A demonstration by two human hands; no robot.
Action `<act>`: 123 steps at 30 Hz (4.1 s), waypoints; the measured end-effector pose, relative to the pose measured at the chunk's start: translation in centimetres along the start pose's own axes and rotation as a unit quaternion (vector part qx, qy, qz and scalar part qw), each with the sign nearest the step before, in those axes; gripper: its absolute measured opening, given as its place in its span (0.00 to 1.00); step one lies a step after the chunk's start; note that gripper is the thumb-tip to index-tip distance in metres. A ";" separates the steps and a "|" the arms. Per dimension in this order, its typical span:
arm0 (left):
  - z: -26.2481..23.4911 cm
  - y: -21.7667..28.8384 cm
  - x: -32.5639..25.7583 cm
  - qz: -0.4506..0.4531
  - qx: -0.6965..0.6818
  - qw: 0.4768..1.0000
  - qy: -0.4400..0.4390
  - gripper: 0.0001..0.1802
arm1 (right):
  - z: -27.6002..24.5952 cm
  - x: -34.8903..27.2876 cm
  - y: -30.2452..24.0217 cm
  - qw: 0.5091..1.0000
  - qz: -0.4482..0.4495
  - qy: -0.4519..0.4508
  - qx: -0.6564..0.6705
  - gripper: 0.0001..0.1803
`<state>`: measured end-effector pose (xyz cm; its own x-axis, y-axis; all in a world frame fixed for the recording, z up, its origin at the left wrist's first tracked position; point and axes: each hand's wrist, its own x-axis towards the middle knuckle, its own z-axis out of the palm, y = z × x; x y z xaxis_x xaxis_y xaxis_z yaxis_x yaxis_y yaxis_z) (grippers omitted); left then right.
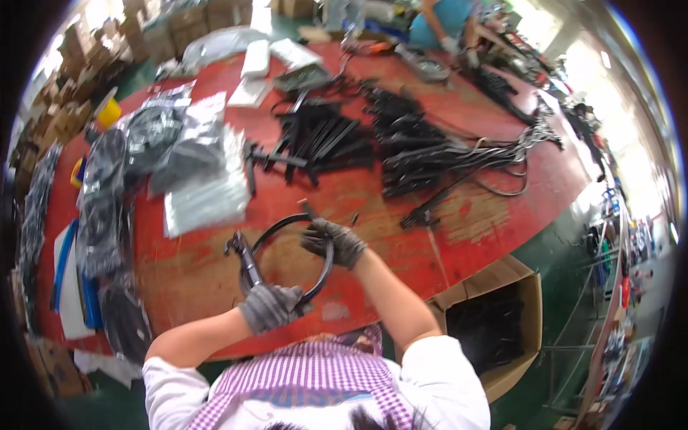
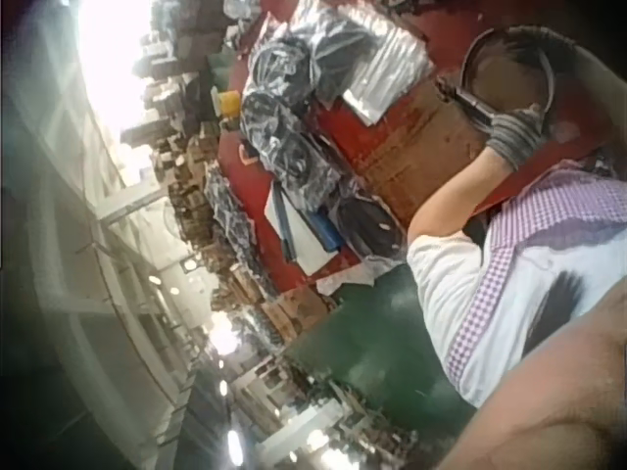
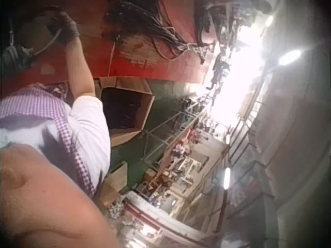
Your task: The person coils black cables and places them into clear plastic bags on a red workbench. They repeatedly pick up a cable, coil it into a loop, and insert it into a bag, then set the bag aside. The process is repeated for multiple cables throughout the video.
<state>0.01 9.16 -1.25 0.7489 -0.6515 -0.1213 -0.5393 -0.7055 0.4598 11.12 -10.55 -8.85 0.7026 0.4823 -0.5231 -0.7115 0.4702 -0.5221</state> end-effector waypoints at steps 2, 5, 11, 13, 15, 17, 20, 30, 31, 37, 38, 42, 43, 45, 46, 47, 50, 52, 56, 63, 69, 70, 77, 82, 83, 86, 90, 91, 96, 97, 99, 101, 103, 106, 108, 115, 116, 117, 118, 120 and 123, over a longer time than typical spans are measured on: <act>4.5 -0.7 -1.4 -0.031 0.017 0.999 -0.035 0.18 | -3.5 0.9 2.4 0.856 -0.029 0.146 -0.495 0.28; 9.5 -2.1 -3.3 -0.037 0.003 0.997 -0.061 0.17 | -0.2 -0.8 4.4 0.459 -0.279 0.208 -0.818 0.32; 5.1 -3.2 -2.1 -0.115 0.109 0.949 0.272 0.25 | -2.1 1.9 6.7 0.463 -0.444 0.048 -0.765 0.25; 4.9 -7.4 -1.8 -0.294 0.170 0.882 0.326 0.34 | -2.2 1.5 7.1 0.399 -0.453 0.037 -0.796 0.23; 6.1 -10.5 -1.9 -0.407 0.121 0.855 0.297 0.41 | -2.6 1.8 7.8 0.462 -0.455 0.094 -0.756 0.23; 5.7 -11.1 -1.2 -0.462 -0.004 0.854 0.238 0.44 | -3.0 2.5 7.9 0.479 -0.464 0.118 -0.736 0.22; 8.2 -9.5 0.5 -0.263 0.017 0.924 0.278 0.45 | -1.2 3.1 7.9 0.536 -0.450 0.086 -0.709 0.22; 9.1 -8.5 -3.4 -0.331 0.039 0.907 0.256 0.42 | 0.8 1.4 7.1 0.545 -0.401 0.000 -0.737 0.18; 9.6 -8.2 -4.3 -0.321 0.041 0.897 0.301 0.42 | 1.7 1.8 6.0 0.548 -0.377 -0.027 -0.746 0.19; 9.9 -7.9 -5.3 -0.325 0.005 0.881 0.343 0.38 | 6.8 11.9 -3.6 0.316 -0.460 0.207 -0.804 0.18; 9.8 -8.0 -5.2 -0.326 0.003 0.880 0.347 0.38 | 7.9 13.8 -4.8 0.263 -0.440 0.260 -0.819 0.18; 9.1 -7.9 -4.9 -0.322 0.009 0.884 0.340 0.40 | 8.0 18.7 -8.5 0.193 -0.233 0.196 -0.933 0.15; 9.4 -8.0 -5.1 -0.327 0.007 0.885 0.332 0.40 | 9.0 18.5 -8.0 0.233 -0.227 0.189 -0.927 0.13; 9.7 -8.5 -5.3 -0.333 0.000 0.882 0.334 0.40 | 10.0 15.8 -6.4 0.359 -0.274 0.174 -0.875 0.10; 10.2 -8.4 -5.3 -0.336 -0.007 0.879 0.337 0.40 | 10.1 13.3 -5.4 0.401 -0.283 0.151 -0.858 0.09; 10.8 -8.1 -5.7 -0.346 -0.009 0.878 0.331 0.40 | 11.1 9.6 -3.8 0.579 -0.223 0.102 -0.778 0.10; 11.0 -8.9 -6.0 -0.348 -0.017 0.884 0.312 0.41 | 9.0 -0.1 3.1 0.712 -0.269 -0.011 -0.648 0.18; 10.7 -8.9 -6.1 -0.340 -0.034 0.895 0.287 0.41 | 5.0 -4.0 8.2 0.698 -0.275 -0.014 -0.661 0.24; 10.1 -9.1 -6.1 -0.347 -0.041 0.902 0.255 0.41 | 7.6 -6.3 11.9 0.636 -0.054 0.078 -0.766 0.31; 10.3 -8.3 -6.8 -0.312 -0.015 0.905 0.289 0.41 | 6.3 -4.8 13.9 0.528 -0.006 0.035 -0.848 0.40; 10.2 -7.7 -7.5 -0.315 -0.040 0.895 0.313 0.39 | 6.9 -3.0 8.6 0.636 -0.183 -0.020 -0.749 0.21; 9.9 -7.8 -7.6 -0.312 -0.040 0.895 0.317 0.38 | 7.4 -1.4 7.4 0.689 -0.224 -0.035 -0.688 0.18; 5.3 -12.1 -8.3 -0.319 -0.014 0.843 0.432 0.17 | 14.2 17.0 4.0 0.415 -0.345 -0.038 -0.841 0.09; 4.0 -13.9 -10.3 -0.349 -0.058 0.832 0.426 0.15 | 16.2 24.6 5.0 0.444 -0.313 -0.076 -0.836 0.13; 4.2 -13.5 -10.8 -0.354 -0.069 0.830 0.425 0.14 | 16.0 25.5 4.7 0.523 -0.265 -0.076 -0.807 0.14; 6.0 -13.7 -12.1 -0.390 -0.131 0.808 0.422 0.11 | 15.6 26.5 5.1 0.518 -0.303 -0.074 -0.796 0.14; 6.5 -16.4 -10.1 -0.401 -0.439 0.681 0.427 0.11 | 16.9 26.9 4.8 0.474 -0.284 -0.044 -0.832 0.18; 5.5 -17.2 -8.6 -0.392 -0.517 0.635 0.420 0.11 | 18.0 26.3 4.0 0.478 -0.267 -0.050 -0.836 0.19; -0.9 -20.2 -2.5 -0.297 -0.804 0.330 0.396 0.10 | 19.8 19.8 2.9 0.466 -0.400 -0.127 -0.780 0.14; -2.3 -19.3 -1.8 -0.321 -0.807 0.315 0.382 0.10 | 20.0 17.8 2.7 0.436 -0.425 -0.132 -0.782 0.12; 2.1 -21.3 -0.7 -0.280 -0.774 0.354 0.443 0.11 | 19.6 16.1 2.6 0.445 -0.421 -0.088 -0.786 0.12; 4.3 -20.9 -1.1 -0.257 -0.690 0.479 0.478 0.12 | 18.1 15.9 2.2 0.496 -0.403 -0.022 -0.769 0.14; 6.2 -20.2 -2.9 -0.336 -0.674 0.458 0.473 0.13 | 16.6 16.4 1.5 0.552 -0.383 -0.004 -0.741 0.16; 8.7 -19.9 -5.5 -0.390 -0.431 0.515 0.630 0.15 | 16.9 15.8 2.3 0.555 -0.377 -0.018 -0.741 0.17; 7.7 -18.4 -6.3 -0.384 -0.135 0.613 0.677 0.17 | 17.1 15.2 3.1 0.533 -0.386 -0.013 -0.753 0.17; -0.2 -18.4 -4.8 -0.350 0.327 0.732 0.485 0.21 | 18.5 13.1 3.5 0.485 -0.466 -0.015 -0.740 0.12; 0.0 -20.3 -5.2 -0.372 0.344 0.731 0.458 0.21 | 18.3 12.6 3.4 0.477 -0.481 -0.006 -0.735 0.11; -0.5 -20.9 -5.7 -0.370 0.319 0.776 0.400 0.16 | 17.8 11.7 3.4 0.480 -0.512 -0.011 -0.713 0.12; -0.9 -21.2 -6.5 -0.369 0.294 0.814 0.338 0.11 | 17.3 10.5 3.9 0.481 -0.542 -0.021 -0.689 0.13; -1.5 -20.7 -6.5 -0.338 0.287 0.848 0.292 0.08 | 16.4 8.7 5.0 0.483 -0.596 -0.043 -0.641 0.19; -1.9 -19.0 -6.8 -0.294 0.322 0.846 0.305 0.08 | 15.5 8.8 6.0 0.135 -0.664 -0.024 -0.735 0.23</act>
<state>5.90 27.53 -7.51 0.9143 -0.0074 0.4051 0.0460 -0.9915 -0.1220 12.95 7.96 -6.10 0.1796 0.7153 0.6753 0.8359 -0.4730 0.2787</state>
